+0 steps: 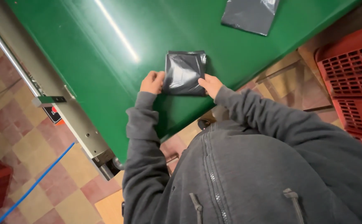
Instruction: Folding large plastic bags and placing them into a crate.
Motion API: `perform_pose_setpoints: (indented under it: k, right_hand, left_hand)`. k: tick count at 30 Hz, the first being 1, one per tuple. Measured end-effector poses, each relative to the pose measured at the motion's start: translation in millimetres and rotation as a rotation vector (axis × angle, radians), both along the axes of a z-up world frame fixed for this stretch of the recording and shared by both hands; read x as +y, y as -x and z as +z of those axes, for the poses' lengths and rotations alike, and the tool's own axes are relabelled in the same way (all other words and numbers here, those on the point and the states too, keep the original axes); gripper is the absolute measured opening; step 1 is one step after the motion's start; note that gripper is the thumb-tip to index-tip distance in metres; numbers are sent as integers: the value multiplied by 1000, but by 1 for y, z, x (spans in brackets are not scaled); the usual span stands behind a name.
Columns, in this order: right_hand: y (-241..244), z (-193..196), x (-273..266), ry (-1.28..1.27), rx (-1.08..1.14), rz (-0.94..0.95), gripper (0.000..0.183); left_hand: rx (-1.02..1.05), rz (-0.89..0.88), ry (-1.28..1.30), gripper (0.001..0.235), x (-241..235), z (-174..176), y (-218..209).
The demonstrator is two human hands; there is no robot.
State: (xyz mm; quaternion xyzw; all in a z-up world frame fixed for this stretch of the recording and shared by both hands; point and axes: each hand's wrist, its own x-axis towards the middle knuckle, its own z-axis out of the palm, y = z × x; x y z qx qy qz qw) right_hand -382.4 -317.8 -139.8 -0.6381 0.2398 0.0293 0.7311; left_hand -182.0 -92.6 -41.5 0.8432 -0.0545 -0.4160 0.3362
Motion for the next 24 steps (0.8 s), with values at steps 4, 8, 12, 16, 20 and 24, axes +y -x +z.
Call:
perform_pose_setpoints:
  k: [4,8,12,16,20,24]
  right_hand:
    - [-27,-14,-3,-480,214,-189,48]
    - [-19,-14,-29,-384,166,-201,38]
    - [21,78,-109,-50,-139,-306,63]
    - [12,122,-212,276,-355,-406,52]
    - [-2,149,-301,210,-431,-367,48]
    - [-30,116,-354,520,-181,-282,47]
  left_hand:
    - [-641,-187,-290,49,-51,51,36]
    - [-1041,-261,-184,29,-93,77,65]
    - [-1172,-340,246,15,-155,124,93]
    - [-1014,-171,146,20,-260,125,84]
    - [-1137,-140,205,25,-355,86,51]
    - [-1014,-152,-51,29,-404,32,27]
